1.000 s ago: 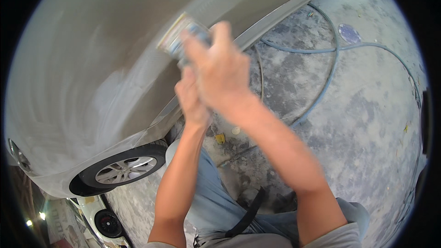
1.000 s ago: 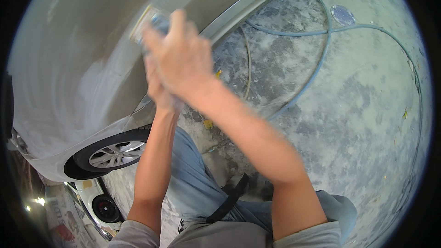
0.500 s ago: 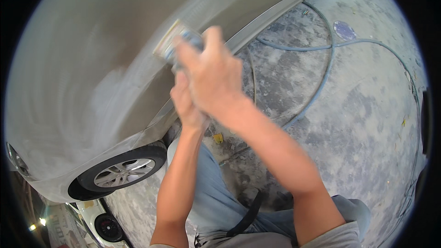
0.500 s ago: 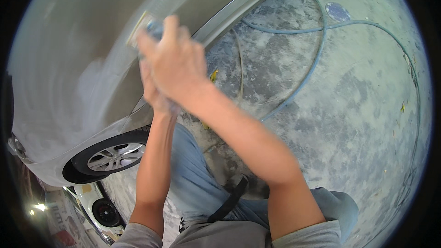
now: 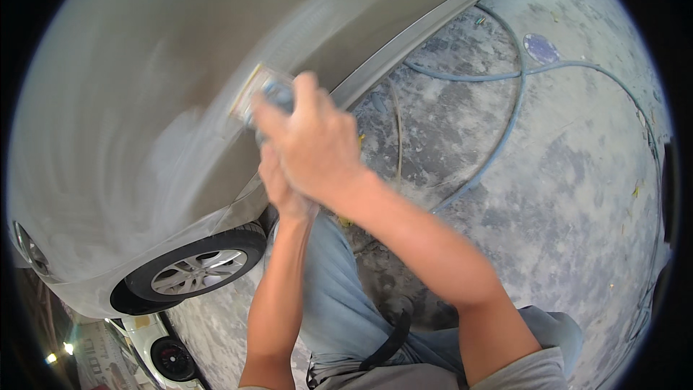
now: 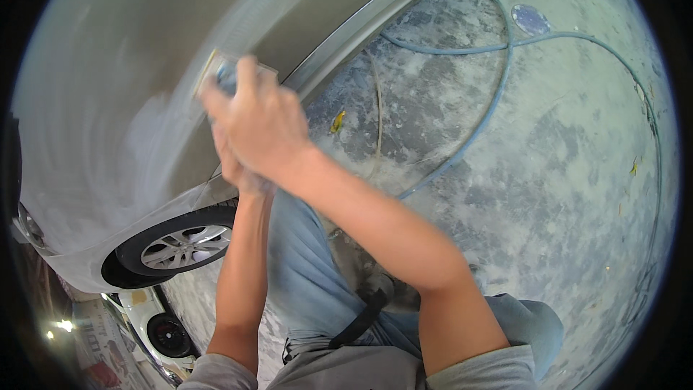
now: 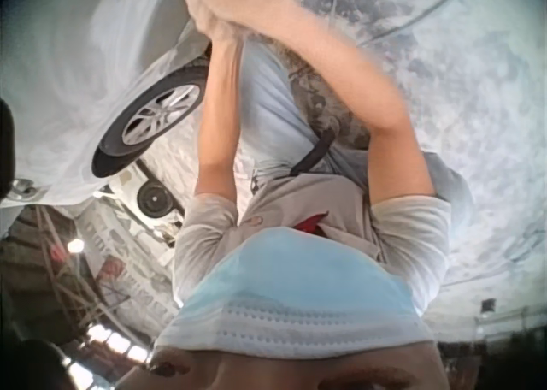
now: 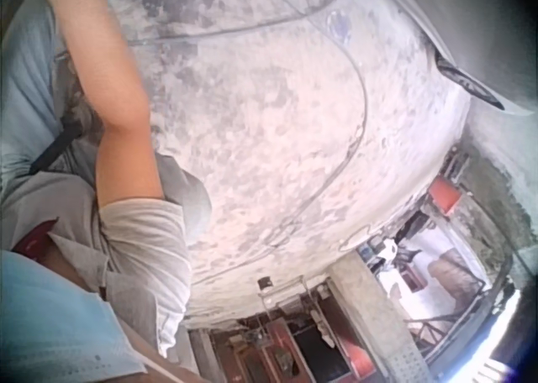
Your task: The person sands the side panel of a silver car using a handheld electric sander. They move the sander in overlapping strokes across the door surface, including around the door handle and lower edge, while kneeling beside the vehicle.
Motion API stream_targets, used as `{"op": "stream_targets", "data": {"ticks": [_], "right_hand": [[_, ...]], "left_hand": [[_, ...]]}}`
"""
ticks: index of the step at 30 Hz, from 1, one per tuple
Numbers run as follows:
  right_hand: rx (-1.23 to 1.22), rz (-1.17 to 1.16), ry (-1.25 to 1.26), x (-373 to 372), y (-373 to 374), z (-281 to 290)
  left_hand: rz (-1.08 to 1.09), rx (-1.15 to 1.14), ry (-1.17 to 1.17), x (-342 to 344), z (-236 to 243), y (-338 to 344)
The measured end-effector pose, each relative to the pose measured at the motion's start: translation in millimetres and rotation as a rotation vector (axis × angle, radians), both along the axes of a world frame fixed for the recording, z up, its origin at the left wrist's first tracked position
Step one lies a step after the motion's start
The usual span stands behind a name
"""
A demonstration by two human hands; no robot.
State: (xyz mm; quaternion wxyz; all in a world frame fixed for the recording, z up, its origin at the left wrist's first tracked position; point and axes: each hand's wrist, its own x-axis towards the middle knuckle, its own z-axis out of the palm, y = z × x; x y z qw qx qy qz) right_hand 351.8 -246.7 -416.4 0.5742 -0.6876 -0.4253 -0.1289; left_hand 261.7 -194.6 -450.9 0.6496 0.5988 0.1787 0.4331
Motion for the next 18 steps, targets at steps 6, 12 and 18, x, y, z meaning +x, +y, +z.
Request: {"op": "stream_targets", "data": {"ticks": [6,12,18], "right_hand": [[0.030,-0.161,0.101,59.8,-15.0,-8.6],[0.104,0.036,-0.089,-31.7,19.0,-3.3],[0.120,0.101,-0.260,-70.6,35.0,0.5]], "left_hand": [[-0.133,-0.036,0.322,61.2,0.8,15.0],[0.126,0.010,0.052,-55.0,-12.1,18.9],[0.459,0.325,0.142,-88.6,-26.6,21.9]]}}
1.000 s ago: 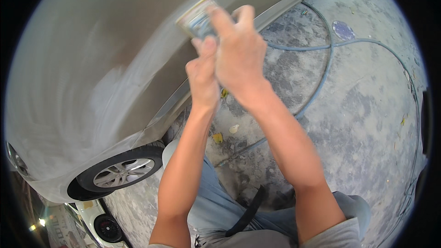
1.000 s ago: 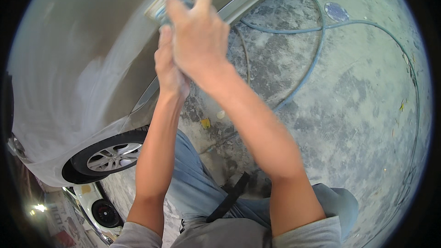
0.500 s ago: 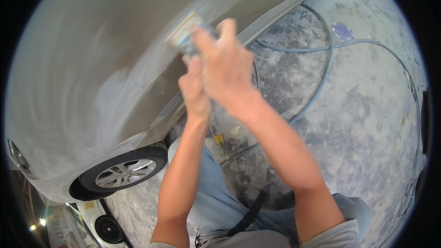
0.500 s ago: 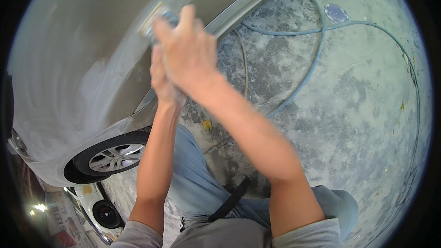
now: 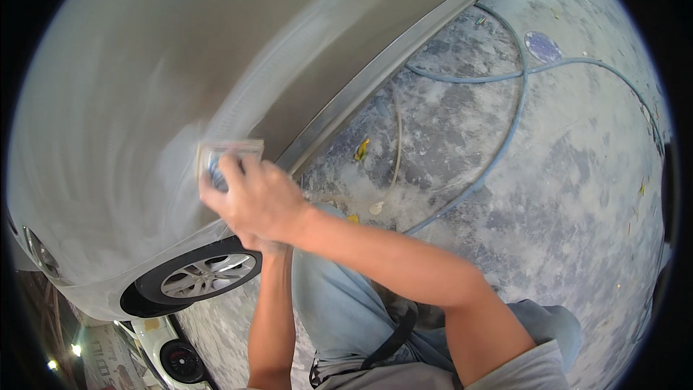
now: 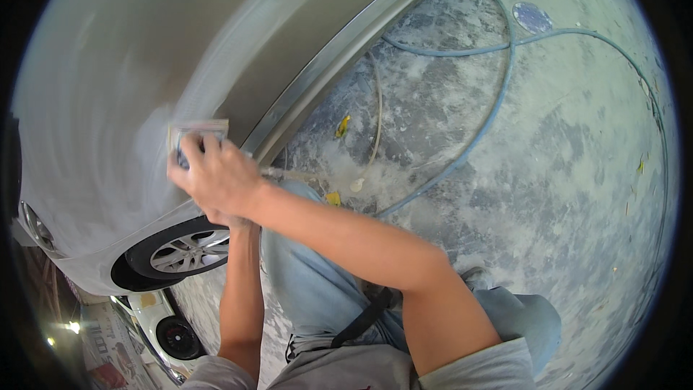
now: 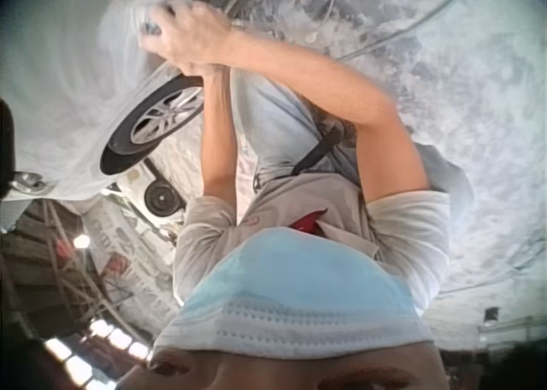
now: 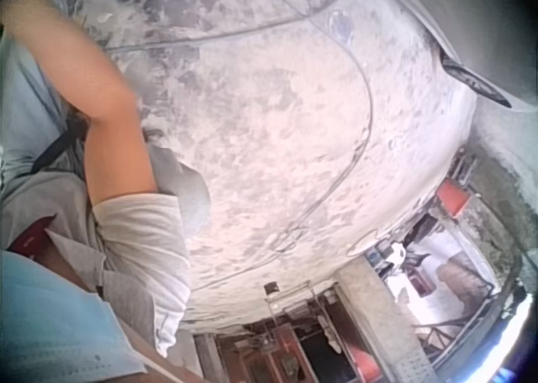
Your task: The person sands the side panel of a silver car using a handheld electric sander. They move the sander in overlapping strokes across the door surface, including around the door handle and lower edge, while kneeling beside the vehicle.
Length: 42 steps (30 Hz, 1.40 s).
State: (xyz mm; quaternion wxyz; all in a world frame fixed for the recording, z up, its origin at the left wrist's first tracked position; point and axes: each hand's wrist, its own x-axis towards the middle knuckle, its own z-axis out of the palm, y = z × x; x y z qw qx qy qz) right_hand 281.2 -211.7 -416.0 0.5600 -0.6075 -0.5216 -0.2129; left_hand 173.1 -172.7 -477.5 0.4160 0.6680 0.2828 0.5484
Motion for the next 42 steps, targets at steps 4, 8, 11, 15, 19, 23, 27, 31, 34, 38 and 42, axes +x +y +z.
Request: {"op": "stream_targets", "data": {"ticks": [4,8,11,15,19,23,27,31,34,38,42], "right_hand": [[0.000,-0.107,0.145,65.3,-22.2,-4.6],[-0.037,-0.321,0.252,142.5,-44.5,-11.0],[0.066,-0.338,0.318,157.4,-45.6,-13.4],[0.071,-0.264,0.275,109.3,-28.2,-11.1],[0.055,-0.129,0.126,19.9,0.5,-3.3],[0.048,-0.063,-0.085,-47.6,22.0,7.4],[-0.016,-0.013,-0.132,-69.4,25.4,12.7],[-0.040,-0.063,-0.063,-54.4,18.2,12.8],[-0.024,-0.156,-0.008,-22.5,8.6,11.7],[-0.014,-0.149,0.133,36.4,-10.9,7.8],[-0.014,-0.130,0.249,90.4,-33.6,4.4]], "left_hand": [[-0.178,-0.114,0.077,74.8,12.4,-6.4],[-0.515,-0.245,0.020,167.5,31.8,-21.8],[-0.538,-0.299,0.291,179.5,42.4,-18.3],[-0.488,-0.337,0.171,116.7,36.8,-4.3],[-0.247,-0.256,-0.091,25.5,17.5,9.0],[-0.166,-0.239,-0.108,-32.2,9.4,21.9],[-0.215,-0.262,-0.086,-45.4,8.1,31.6],[-0.306,-0.277,-0.076,-31.4,9.7,32.2],[-0.371,-0.268,-0.060,-7.9,12.6,24.7],[-0.419,-0.160,-0.032,36.4,14.5,9.2],[-0.523,-0.258,-0.009,88.6,13.8,-0.3]]}}
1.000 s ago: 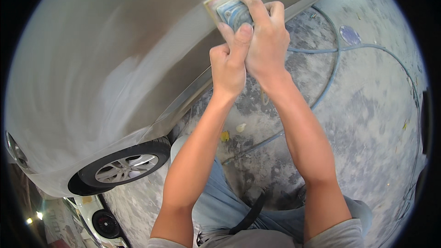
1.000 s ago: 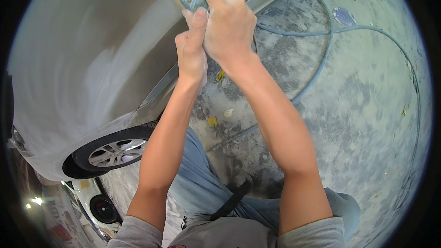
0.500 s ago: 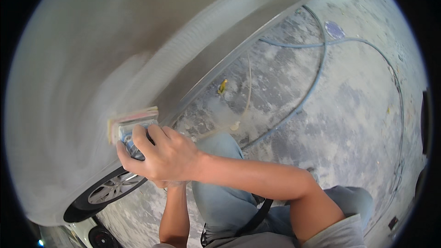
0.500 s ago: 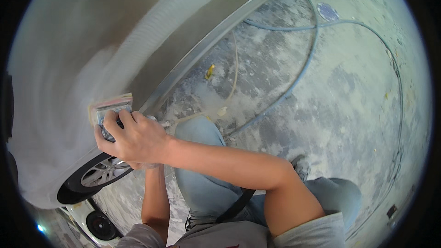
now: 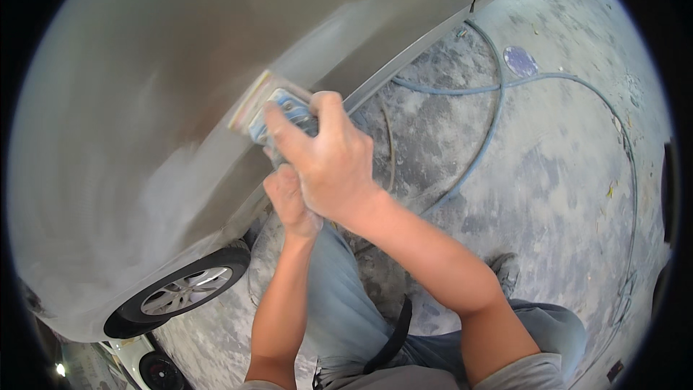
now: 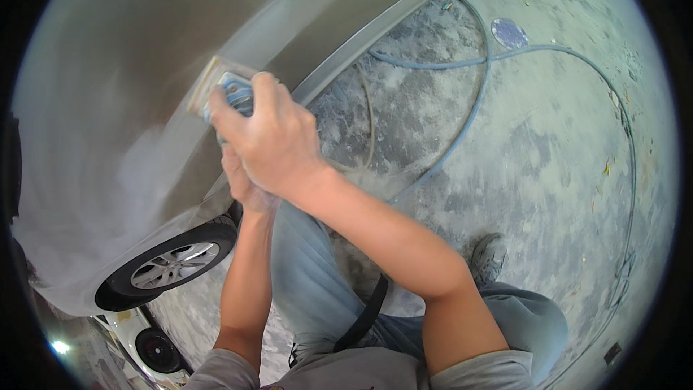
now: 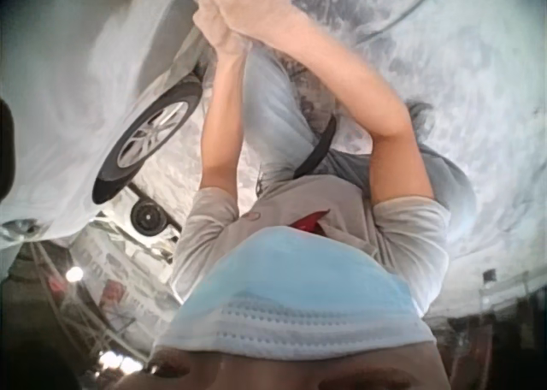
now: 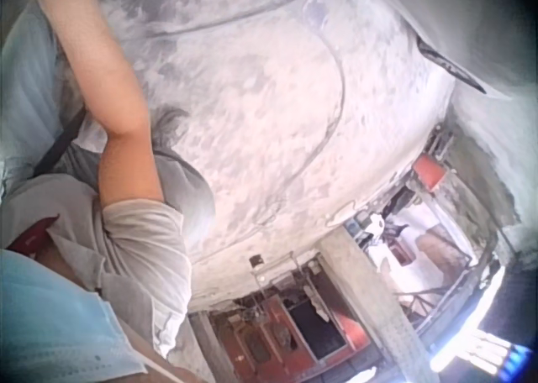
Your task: The person sands the side panel of a silver car using a handheld electric sander. They move the sander in overlapping strokes across the door surface, including around the door handle and lower edge, while kneeling beside the vehicle.
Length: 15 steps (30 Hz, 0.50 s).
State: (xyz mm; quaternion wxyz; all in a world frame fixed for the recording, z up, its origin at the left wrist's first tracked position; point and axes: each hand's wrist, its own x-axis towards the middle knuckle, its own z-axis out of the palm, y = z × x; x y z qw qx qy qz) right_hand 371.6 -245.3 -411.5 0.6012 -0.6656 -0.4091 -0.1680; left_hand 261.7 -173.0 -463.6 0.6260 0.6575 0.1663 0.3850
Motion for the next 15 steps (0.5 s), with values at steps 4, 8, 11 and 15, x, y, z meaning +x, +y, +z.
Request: {"op": "stream_targets", "data": {"ticks": [4,8,11,15], "right_hand": [[-0.016,-0.030,0.076,48.7,-14.7,-3.1],[-0.008,-0.058,0.112,94.9,-27.1,-8.4],[-0.001,-0.042,0.161,130.5,-40.0,-12.4],[0.025,-0.057,0.218,182.2,-57.6,-18.0]], "left_hand": [[-0.083,0.026,0.050,51.9,-1.3,-1.9],[-0.074,0.016,0.127,97.6,-4.1,-7.5],[-0.102,0.029,0.201,132.2,-1.5,-12.9],[-0.068,0.024,0.223,192.8,6.2,-36.2]]}}
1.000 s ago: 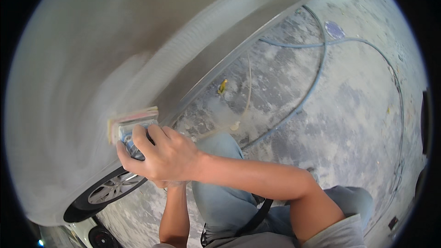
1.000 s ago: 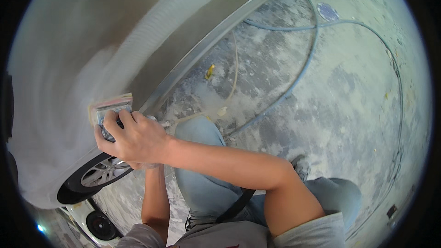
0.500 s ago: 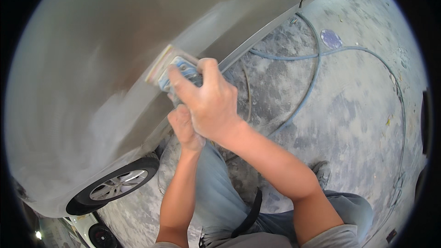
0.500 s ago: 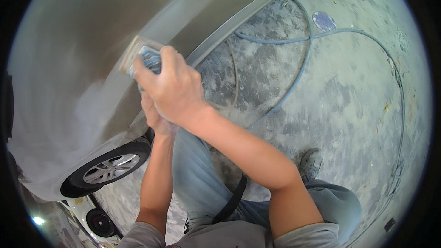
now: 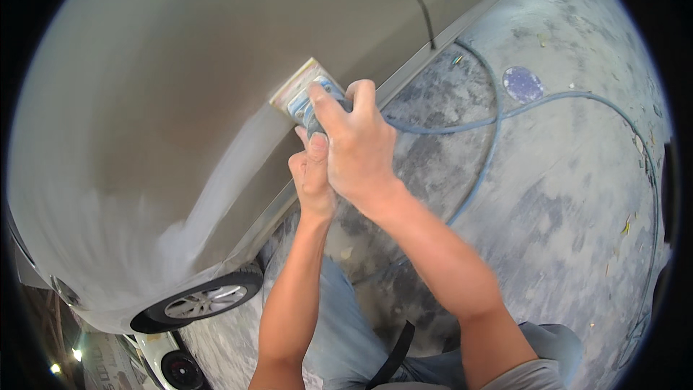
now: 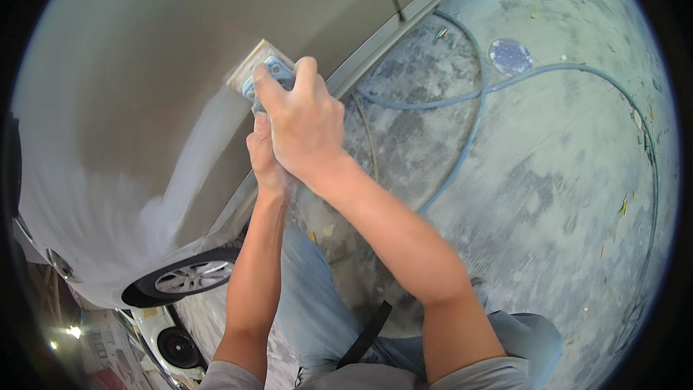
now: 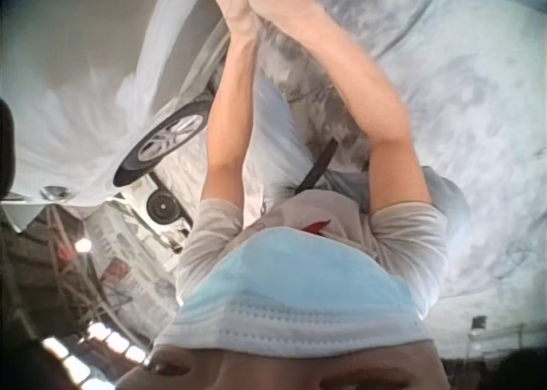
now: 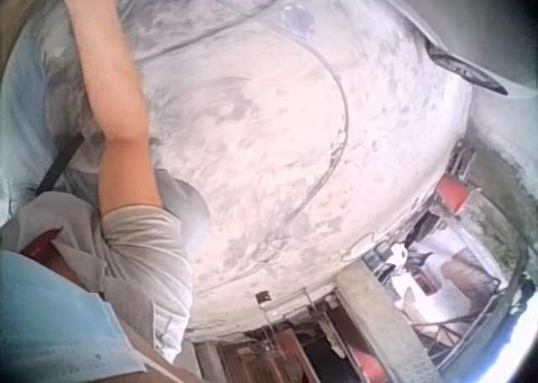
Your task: The person sands the side panel of a silver car using a handheld electric sander. They move the sander in overlapping strokes across the door surface, including around the door handle and lower edge, while kneeling beside the vehicle.
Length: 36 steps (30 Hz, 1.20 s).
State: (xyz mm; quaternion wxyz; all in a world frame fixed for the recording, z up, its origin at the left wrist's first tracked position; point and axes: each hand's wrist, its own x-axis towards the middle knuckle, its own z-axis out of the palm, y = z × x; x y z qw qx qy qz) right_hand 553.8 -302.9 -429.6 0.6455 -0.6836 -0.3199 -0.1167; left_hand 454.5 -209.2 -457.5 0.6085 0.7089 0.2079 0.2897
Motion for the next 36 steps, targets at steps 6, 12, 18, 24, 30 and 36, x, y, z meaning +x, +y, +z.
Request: {"op": "stream_targets", "data": {"ticks": [6,12,18,24,30,36], "right_hand": [[0.007,-0.016,0.098,79.7,-19.3,-7.1],[-0.052,-0.075,0.144,145.4,-37.0,-16.8],[-0.065,-0.058,0.124,160.9,-47.2,-19.4],[-0.052,-0.013,0.080,162.9,-51.9,-18.3],[-0.153,0.003,0.078,175.9,-55.4,-20.0],[-0.022,-0.054,-0.107,182.2,-55.9,-18.9]], "left_hand": [[0.055,-0.055,0.046,93.9,12.2,-33.4],[0.050,-0.089,0.213,162.4,8.9,-46.8],[0.067,-0.087,0.177,179.2,5.4,-64.7],[0.064,-0.082,0.116,178.2,3.2,-68.7],[0.041,-0.148,0.175,190.4,-3.7,-71.5],[-0.004,-0.120,0.104,194.9,-2.2,-73.3]]}}
